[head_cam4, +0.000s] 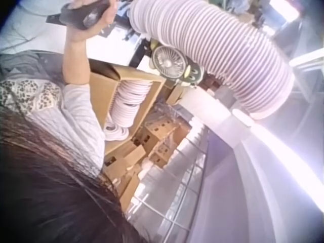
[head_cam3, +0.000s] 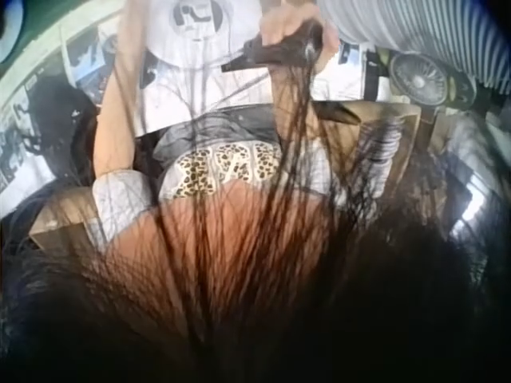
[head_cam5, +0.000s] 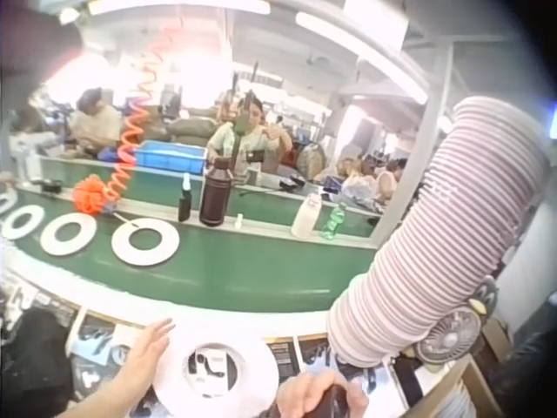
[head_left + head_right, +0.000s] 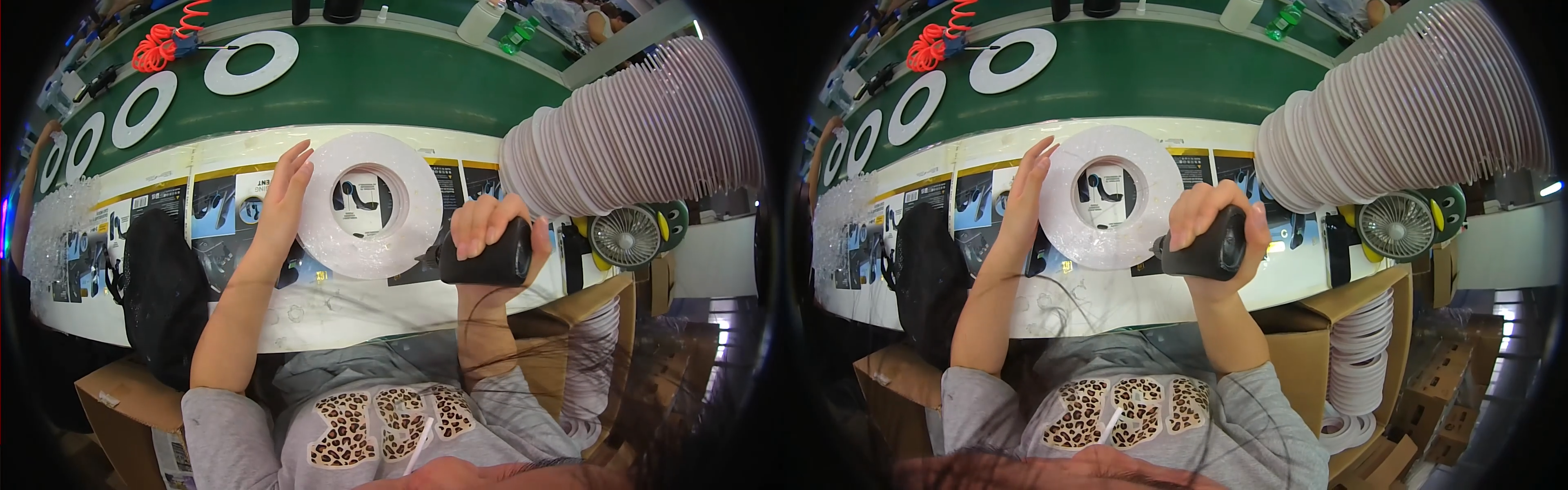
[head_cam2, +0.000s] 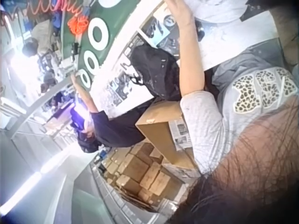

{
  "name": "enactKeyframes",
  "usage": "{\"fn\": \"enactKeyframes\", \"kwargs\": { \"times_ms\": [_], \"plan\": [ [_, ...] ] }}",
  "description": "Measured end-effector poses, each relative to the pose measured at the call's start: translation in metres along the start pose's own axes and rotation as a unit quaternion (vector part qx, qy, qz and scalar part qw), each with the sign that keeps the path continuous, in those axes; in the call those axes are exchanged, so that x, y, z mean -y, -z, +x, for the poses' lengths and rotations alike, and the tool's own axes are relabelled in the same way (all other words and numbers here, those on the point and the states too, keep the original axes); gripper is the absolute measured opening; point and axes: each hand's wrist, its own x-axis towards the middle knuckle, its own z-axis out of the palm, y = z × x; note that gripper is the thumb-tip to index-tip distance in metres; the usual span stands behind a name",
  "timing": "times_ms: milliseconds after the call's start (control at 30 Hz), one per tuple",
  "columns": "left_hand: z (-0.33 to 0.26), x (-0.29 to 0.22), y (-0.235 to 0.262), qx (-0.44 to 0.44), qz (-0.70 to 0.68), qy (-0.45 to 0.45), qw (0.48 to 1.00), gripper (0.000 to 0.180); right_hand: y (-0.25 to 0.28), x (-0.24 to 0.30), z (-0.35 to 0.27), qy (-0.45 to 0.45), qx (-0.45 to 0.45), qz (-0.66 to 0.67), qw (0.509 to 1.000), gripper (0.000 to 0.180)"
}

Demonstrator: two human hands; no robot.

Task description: Applying adhesive to circular fixture parts and assembling them on a production line.

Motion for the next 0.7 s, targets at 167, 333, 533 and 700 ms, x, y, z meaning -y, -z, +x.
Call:
{"fn": "enactKeyframes", "kwargs": {
  "times_ms": [167, 333, 533, 700],
  "plan": [
    [-0.001, 0.000, -0.001, -0.008, -0.036, 0.010, 0.999, 0.043, -0.003, 0.007, -0.004, 0.039, -0.003, 0.036, 0.999, 0.051],
    [-0.013, -0.007, -0.022, 0.046, 0.013, 0.058, 0.997, 0.043, -0.016, 0.000, 0.000, 0.023, -0.007, 0.038, 0.999, 0.050],
    [-0.012, 0.003, -0.010, 0.021, 0.089, -0.041, 0.995, 0.042, -0.016, -0.002, -0.009, -0.007, -0.005, 0.013, 1.000, 0.049],
    [-0.011, -0.002, -0.009, -0.003, 0.129, -0.090, 0.988, 0.040, -0.010, 0.005, -0.021, 0.000, -0.023, -0.028, 0.999, 0.050]
  ]
}}
